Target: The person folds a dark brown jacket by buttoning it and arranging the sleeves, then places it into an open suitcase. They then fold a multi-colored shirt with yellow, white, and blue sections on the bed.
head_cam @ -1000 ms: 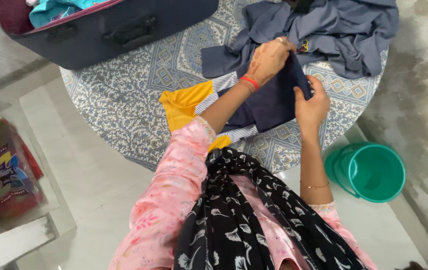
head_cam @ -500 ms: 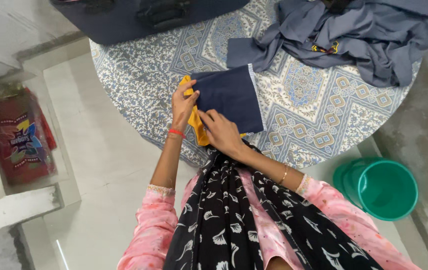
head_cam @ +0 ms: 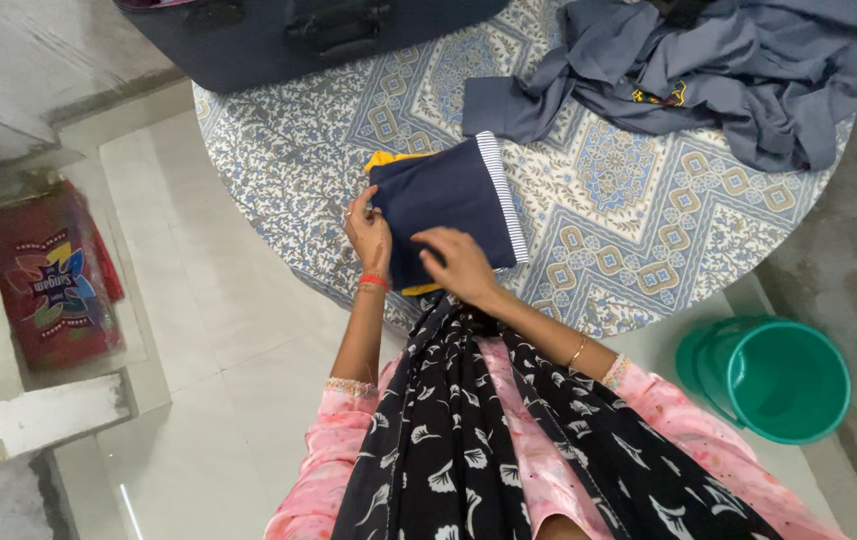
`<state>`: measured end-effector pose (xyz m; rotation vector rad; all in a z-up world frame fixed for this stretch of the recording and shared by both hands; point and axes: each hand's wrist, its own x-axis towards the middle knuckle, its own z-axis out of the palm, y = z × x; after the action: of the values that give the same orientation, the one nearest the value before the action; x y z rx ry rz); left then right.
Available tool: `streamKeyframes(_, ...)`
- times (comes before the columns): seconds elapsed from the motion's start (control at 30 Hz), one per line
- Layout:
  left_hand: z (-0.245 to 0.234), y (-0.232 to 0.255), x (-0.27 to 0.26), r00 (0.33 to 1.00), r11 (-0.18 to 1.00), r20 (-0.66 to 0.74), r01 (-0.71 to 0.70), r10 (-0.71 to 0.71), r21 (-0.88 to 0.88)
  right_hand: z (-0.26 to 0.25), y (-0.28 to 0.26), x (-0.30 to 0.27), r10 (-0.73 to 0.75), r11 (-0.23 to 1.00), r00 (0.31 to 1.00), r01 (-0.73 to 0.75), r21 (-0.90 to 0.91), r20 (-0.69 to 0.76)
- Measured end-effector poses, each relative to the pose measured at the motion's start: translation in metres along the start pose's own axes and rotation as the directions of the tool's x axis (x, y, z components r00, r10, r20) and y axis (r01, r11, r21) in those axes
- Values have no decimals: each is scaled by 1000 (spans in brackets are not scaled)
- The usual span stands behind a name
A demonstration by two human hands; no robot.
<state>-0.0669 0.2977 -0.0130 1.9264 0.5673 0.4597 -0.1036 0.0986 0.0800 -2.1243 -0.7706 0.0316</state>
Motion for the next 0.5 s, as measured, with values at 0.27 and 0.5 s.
streamKeyframes(0.27,-7,28,-27,889,829,-22,-417,458,373,-32,125,5,679,730,699,-612,304,-224)
streamKeyframes(0.5,-1,36,-63,801,695,252,-597,543,401,-43,113,21,714,270,651,-593,758,256)
